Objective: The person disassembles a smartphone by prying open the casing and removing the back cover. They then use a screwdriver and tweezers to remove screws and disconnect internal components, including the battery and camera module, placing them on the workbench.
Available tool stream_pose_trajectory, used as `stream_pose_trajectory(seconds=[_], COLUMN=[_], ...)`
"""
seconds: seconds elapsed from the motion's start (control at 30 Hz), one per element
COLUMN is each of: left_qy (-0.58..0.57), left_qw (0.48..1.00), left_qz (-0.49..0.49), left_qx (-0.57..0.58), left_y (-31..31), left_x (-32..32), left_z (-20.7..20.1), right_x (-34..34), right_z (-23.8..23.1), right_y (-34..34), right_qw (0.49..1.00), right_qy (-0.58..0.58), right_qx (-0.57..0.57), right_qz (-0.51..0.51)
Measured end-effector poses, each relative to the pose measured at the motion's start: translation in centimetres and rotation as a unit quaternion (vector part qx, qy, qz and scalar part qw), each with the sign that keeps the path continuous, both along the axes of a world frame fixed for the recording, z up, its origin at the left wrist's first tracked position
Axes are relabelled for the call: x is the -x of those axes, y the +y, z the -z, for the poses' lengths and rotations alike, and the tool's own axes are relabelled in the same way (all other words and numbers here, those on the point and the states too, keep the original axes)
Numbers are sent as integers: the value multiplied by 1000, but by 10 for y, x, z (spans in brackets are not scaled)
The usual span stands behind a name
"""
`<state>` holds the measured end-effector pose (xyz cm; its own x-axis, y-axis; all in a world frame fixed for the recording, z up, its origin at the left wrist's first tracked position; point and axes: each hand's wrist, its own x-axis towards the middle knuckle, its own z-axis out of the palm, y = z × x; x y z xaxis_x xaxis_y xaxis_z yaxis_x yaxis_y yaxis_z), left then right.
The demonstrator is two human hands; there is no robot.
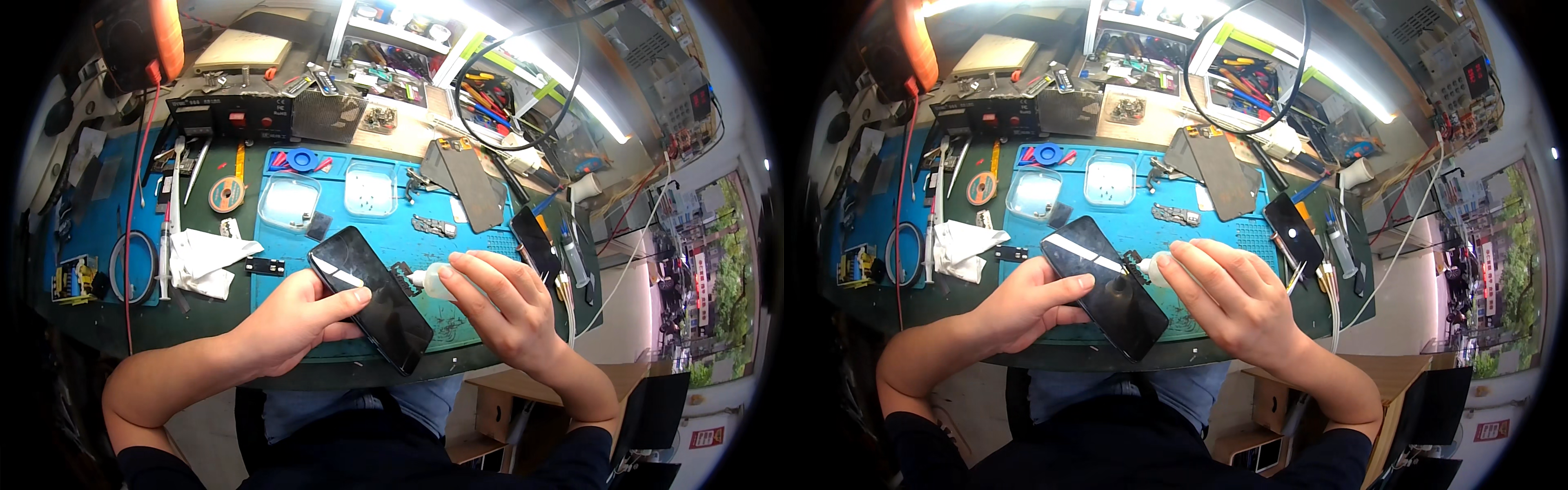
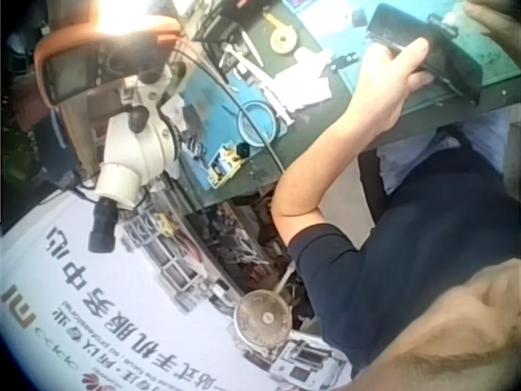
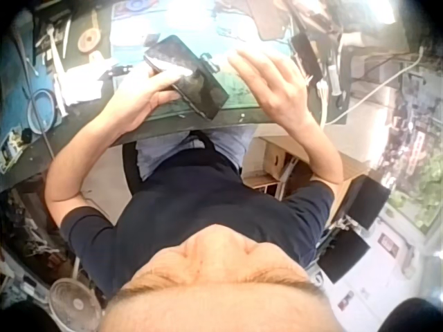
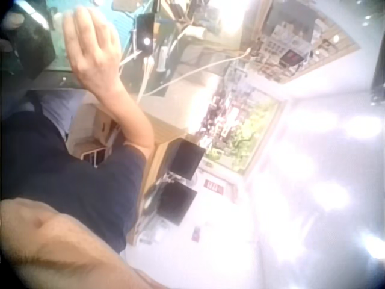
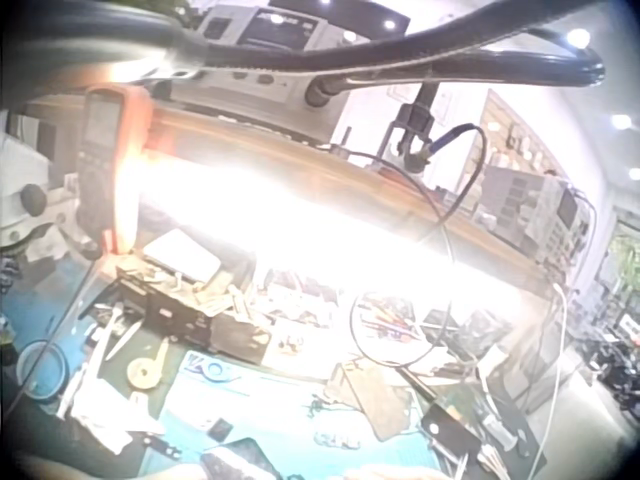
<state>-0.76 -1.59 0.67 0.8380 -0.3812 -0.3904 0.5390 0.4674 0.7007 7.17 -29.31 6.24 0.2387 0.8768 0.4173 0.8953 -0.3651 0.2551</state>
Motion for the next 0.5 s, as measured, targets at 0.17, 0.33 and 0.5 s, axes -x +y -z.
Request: stream_pose_trajectory(seconds=[0.17,0.33,0.5], left_qy=[-1,6,24], left_qw=[1000,1000,999], left_qz=[2,-1,-20], left_qx=[2,2,15], left_y=[1,0,1], left_x=[0,-1,-1], left_z=[2,-1,0], right_x=[5,6,14], right_z=[0,8,37], right_y=[-5,-14,-36], right_qw=[1000,995,864], right_qy=[19,72,406], right_qx=[-2,-58,-280], right_qz=[12,28,97])
